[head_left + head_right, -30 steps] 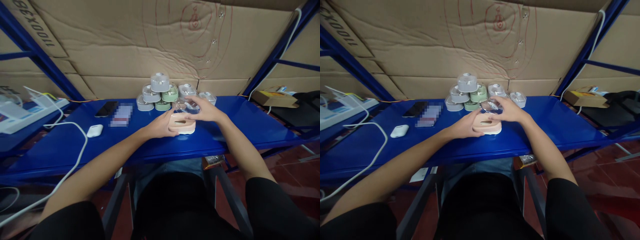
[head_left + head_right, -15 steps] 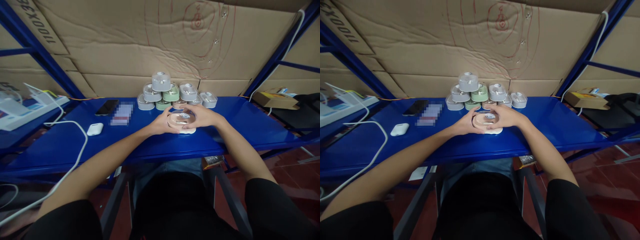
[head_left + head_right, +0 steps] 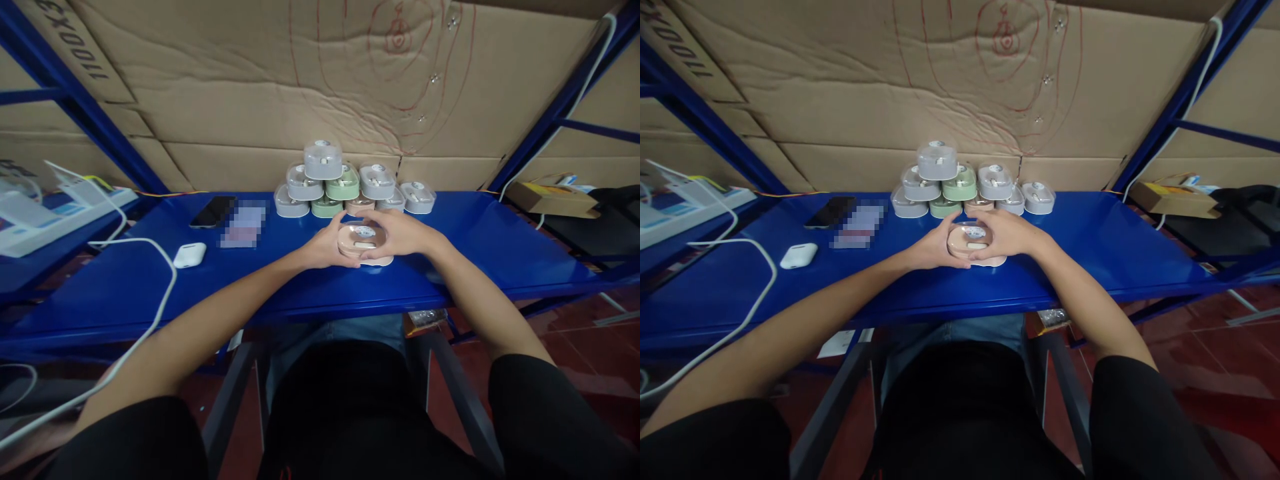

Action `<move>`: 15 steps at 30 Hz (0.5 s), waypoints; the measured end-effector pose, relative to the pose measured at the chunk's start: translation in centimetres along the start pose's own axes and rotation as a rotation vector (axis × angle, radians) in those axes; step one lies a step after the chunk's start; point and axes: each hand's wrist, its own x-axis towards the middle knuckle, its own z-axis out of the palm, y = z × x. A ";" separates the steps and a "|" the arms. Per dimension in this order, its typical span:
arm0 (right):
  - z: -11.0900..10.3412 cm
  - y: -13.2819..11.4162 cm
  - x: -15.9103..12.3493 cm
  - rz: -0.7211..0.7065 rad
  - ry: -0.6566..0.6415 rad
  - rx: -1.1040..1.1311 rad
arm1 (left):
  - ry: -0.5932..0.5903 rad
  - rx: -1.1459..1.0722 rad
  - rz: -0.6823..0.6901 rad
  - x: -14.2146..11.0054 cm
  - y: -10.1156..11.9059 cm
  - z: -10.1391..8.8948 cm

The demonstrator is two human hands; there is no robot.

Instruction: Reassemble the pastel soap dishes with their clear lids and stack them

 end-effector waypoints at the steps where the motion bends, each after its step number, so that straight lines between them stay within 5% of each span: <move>1: 0.0 0.0 0.0 0.005 -0.004 -0.001 | 0.007 0.004 0.004 0.0 -0.1 0.0; 15: 0.7 0.3 0.1 -0.048 -0.002 0.054 | 0.031 0.157 -0.023 -0.4 0.9 -0.2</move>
